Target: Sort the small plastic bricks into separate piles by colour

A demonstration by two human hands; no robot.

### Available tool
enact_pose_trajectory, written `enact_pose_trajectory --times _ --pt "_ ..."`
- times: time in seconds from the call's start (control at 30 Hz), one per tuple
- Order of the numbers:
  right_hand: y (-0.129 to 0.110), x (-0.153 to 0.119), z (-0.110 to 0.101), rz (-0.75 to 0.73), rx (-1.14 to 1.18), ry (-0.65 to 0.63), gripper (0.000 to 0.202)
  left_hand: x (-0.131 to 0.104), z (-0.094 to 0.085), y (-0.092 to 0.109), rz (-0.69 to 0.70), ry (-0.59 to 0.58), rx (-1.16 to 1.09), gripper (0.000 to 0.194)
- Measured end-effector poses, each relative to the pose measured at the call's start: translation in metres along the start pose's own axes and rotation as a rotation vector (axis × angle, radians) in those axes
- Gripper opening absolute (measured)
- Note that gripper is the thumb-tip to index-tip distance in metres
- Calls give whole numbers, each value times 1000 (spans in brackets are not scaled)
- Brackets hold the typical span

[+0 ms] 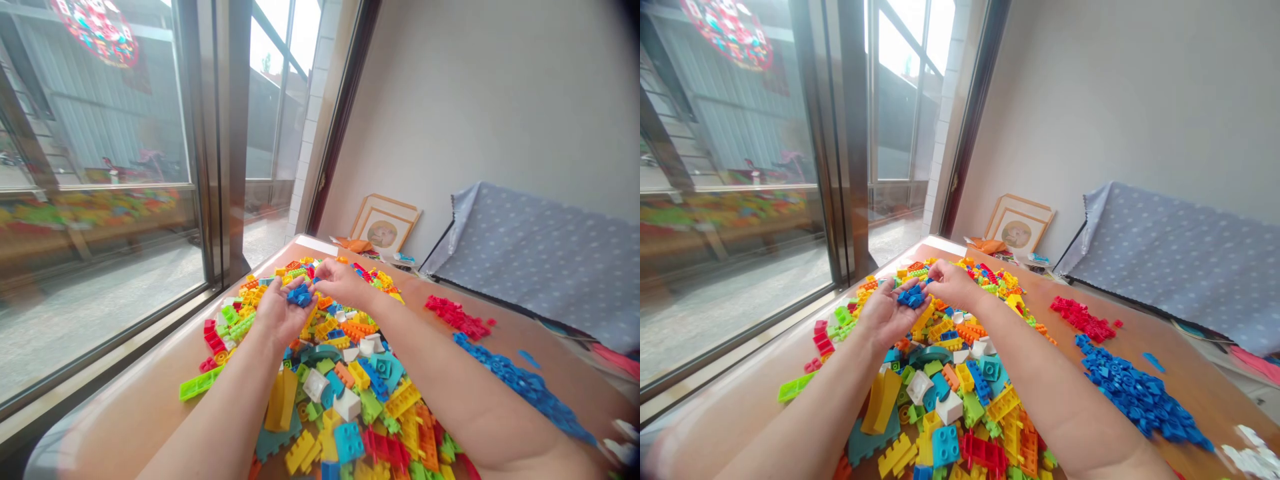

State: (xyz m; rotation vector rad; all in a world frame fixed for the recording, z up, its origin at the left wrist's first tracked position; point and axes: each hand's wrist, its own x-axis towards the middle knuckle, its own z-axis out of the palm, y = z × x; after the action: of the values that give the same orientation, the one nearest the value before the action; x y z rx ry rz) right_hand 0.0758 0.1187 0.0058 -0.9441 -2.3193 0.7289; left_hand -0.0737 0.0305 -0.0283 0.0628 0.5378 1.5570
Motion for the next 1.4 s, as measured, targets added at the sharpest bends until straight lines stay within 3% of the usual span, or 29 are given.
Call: enact_pose_trajectory --times 0.13,0.2,0.4,0.57,0.93,1.1,1.27,1.4 --pt "-22 -18 12 -30 54 -98 32 -2 3 -5 -48 -156 -39 58" --pt "-27 -23 15 -58 9 -95 36 -4 6 -8 -58 -167 -32 59" --pt "-31 -30 18 -182 -90 -70 30 -17 17 -11 -40 -132 -10 36" --pt "-33 -36 16 -125 -101 -7 24 -20 19 -16 -47 -142 52 20" --pt "-21 -56 8 38 19 53 25 -33 21 -22 -143 -298 106 39" --pt "-23 -66 10 26 28 137 21 -36 22 -23 -200 -347 122 54" --pt "-22 -77 5 125 100 207 23 -31 18 -23 -242 -350 143 54" --pt "-13 -98 -14 192 206 265 26 -24 15 -21 -177 -289 207 65"
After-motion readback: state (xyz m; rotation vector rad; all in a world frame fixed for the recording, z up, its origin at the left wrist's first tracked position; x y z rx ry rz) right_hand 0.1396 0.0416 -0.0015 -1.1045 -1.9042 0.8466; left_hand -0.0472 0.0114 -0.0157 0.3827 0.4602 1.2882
